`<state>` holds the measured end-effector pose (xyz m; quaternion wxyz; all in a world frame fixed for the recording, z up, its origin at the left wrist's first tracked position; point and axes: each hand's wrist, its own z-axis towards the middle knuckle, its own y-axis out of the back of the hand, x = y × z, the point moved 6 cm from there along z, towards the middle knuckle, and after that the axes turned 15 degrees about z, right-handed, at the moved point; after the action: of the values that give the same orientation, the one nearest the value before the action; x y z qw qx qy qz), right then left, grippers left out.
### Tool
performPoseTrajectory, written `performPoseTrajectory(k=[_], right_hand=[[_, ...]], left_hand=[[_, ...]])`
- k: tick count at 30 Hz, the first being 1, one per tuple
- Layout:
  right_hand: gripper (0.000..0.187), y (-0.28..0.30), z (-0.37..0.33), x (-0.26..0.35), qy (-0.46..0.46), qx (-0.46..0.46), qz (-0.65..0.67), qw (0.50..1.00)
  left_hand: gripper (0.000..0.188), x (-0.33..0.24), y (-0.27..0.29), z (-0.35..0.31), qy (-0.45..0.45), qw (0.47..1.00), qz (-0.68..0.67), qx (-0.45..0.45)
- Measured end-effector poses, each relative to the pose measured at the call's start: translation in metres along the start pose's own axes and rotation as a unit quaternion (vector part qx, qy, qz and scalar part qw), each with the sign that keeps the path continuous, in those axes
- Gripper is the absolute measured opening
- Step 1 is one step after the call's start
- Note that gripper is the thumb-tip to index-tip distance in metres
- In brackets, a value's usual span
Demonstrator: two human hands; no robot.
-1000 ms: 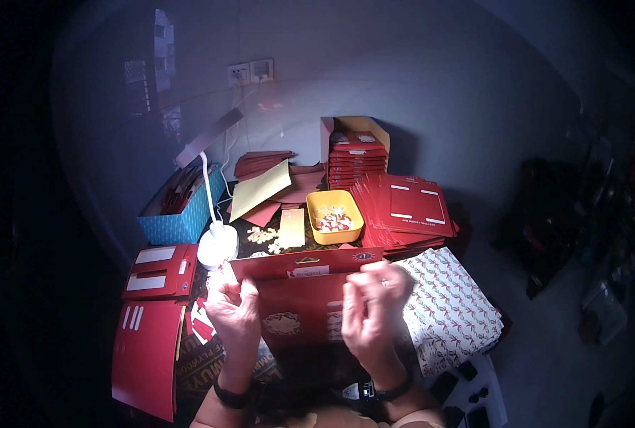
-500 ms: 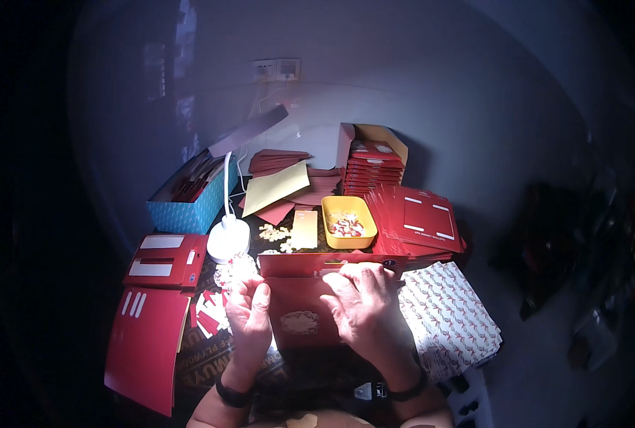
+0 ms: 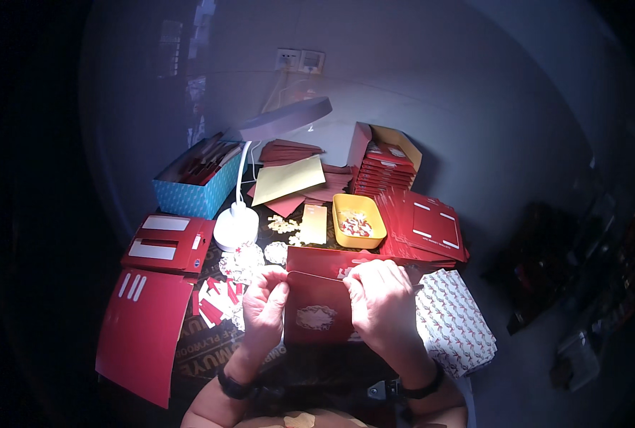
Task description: Placing stickers or cards into red gift wallets at a packaging workstation.
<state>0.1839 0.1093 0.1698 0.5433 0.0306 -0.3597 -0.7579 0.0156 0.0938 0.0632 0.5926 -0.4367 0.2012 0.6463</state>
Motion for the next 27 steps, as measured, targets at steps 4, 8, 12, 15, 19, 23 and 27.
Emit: performPoseTrajectory(k=[4, 8, 12, 15, 19, 23, 27], right_hand=[[0.004, -0.001, 0.004, 0.001, -0.041, 0.003, 0.049, 0.998], [0.004, -0.002, 0.004, -0.002, -0.058, 0.016, 0.061, 0.996], [0.004, -0.003, 0.002, -0.004, -0.061, 0.055, 0.027, 0.996], [0.005, -0.002, 0.006, -0.004, -0.077, 0.075, 0.040, 0.993], [0.007, -0.002, 0.009, -0.003, -0.072, 0.094, 0.040, 0.992], [0.006, -0.010, 0.001, -0.004, 0.016, 0.044, 0.001, 0.999], [0.010, -0.012, 0.005, 0.011, 0.033, 0.034, 0.032, 0.998]], left_hand=[[0.019, -0.004, -0.001, -0.002, -0.010, 1.000, 0.018, -0.006], [0.021, -0.005, -0.001, -0.004, -0.010, 1.000, 0.018, -0.018], [0.020, -0.008, 0.000, -0.005, -0.017, 0.998, 0.060, -0.003], [0.019, -0.005, 0.001, -0.005, -0.012, 0.998, 0.064, 0.004], [0.021, -0.008, 0.002, -0.004, -0.027, 0.998, 0.062, 0.011], [0.023, -0.003, 0.005, -0.002, -0.021, 0.994, 0.106, 0.014], [0.023, -0.005, 0.006, -0.003, -0.034, 0.989, 0.142, 0.015]])
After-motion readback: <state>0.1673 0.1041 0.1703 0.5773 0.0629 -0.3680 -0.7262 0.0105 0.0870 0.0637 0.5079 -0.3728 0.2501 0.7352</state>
